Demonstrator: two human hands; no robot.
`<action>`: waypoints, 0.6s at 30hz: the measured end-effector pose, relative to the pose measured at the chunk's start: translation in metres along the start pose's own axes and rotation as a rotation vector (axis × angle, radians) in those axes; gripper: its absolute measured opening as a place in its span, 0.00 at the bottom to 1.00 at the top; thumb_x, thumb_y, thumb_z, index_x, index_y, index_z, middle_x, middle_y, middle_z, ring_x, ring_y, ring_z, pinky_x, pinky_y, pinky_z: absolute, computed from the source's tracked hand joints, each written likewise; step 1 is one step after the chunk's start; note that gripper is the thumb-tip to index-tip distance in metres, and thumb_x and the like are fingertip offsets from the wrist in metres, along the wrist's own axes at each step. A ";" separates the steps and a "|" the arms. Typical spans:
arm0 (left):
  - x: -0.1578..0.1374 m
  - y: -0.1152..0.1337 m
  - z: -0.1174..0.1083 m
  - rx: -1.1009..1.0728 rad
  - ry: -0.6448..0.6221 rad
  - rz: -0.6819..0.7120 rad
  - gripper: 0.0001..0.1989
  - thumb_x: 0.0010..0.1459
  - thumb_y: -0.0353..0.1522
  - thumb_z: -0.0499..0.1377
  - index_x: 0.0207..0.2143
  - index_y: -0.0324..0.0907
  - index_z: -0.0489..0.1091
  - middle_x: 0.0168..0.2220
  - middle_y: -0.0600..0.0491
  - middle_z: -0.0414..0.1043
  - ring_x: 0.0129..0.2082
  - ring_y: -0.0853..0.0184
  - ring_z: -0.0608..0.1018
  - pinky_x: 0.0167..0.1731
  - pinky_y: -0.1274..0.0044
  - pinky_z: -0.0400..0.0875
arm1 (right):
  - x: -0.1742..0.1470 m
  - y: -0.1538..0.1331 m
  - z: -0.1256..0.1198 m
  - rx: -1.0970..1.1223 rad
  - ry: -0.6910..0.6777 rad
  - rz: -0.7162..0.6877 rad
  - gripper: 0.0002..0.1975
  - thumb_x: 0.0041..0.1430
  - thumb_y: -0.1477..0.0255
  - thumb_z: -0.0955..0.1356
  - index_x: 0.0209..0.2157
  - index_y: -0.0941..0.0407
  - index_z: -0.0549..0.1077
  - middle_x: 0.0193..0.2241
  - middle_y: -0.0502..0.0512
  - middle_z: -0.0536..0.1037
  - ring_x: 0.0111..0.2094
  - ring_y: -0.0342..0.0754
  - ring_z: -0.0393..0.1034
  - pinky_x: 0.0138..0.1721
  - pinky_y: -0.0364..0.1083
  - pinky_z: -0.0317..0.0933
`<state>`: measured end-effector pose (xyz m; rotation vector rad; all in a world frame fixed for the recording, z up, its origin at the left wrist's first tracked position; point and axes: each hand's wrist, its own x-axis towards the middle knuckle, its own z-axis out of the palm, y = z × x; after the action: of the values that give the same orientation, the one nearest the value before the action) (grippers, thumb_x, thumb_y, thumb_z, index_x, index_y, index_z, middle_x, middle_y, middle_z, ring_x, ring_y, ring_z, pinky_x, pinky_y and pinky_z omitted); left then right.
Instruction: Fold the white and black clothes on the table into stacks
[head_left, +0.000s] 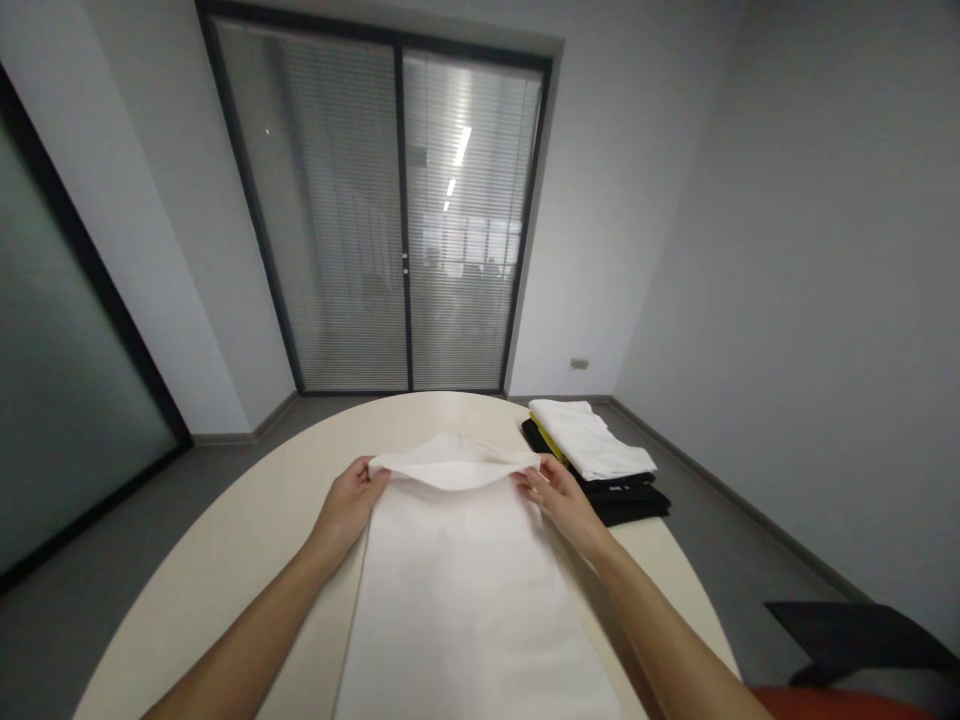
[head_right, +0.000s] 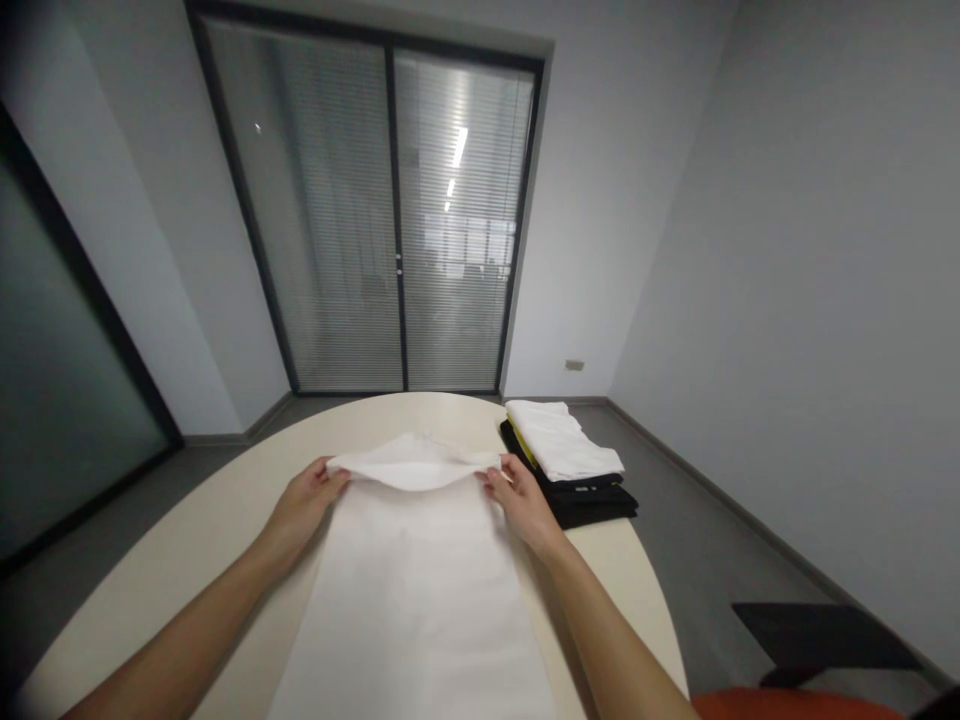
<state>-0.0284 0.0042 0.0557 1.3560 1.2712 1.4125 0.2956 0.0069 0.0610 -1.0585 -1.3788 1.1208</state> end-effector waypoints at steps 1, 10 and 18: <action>0.001 0.002 -0.001 -0.011 0.043 0.041 0.23 0.50 0.49 0.64 0.40 0.41 0.70 0.36 0.50 0.78 0.36 0.61 0.78 0.38 0.74 0.73 | 0.000 -0.003 0.002 -0.016 0.010 -0.041 0.27 0.53 0.44 0.69 0.41 0.51 0.68 0.48 0.58 0.75 0.52 0.54 0.72 0.51 0.50 0.68; -0.009 0.026 -0.037 0.019 -0.323 0.040 0.19 0.51 0.47 0.66 0.37 0.42 0.75 0.35 0.50 0.76 0.38 0.60 0.78 0.42 0.72 0.73 | -0.012 -0.018 -0.028 0.046 -0.276 0.052 0.21 0.55 0.53 0.72 0.41 0.55 0.72 0.46 0.59 0.76 0.48 0.54 0.74 0.52 0.54 0.66; -0.030 0.043 -0.052 0.273 -1.033 -0.292 0.16 0.43 0.41 0.71 0.35 0.46 0.77 0.33 0.54 0.78 0.33 0.64 0.76 0.32 0.78 0.68 | -0.027 -0.033 -0.049 -0.119 -0.803 0.341 0.21 0.39 0.59 0.79 0.29 0.58 0.73 0.41 0.58 0.78 0.40 0.50 0.72 0.44 0.48 0.65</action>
<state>-0.0716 -0.0398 0.0956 1.6515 0.8845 0.2140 0.3459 -0.0209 0.0908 -0.9858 -1.9421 1.8624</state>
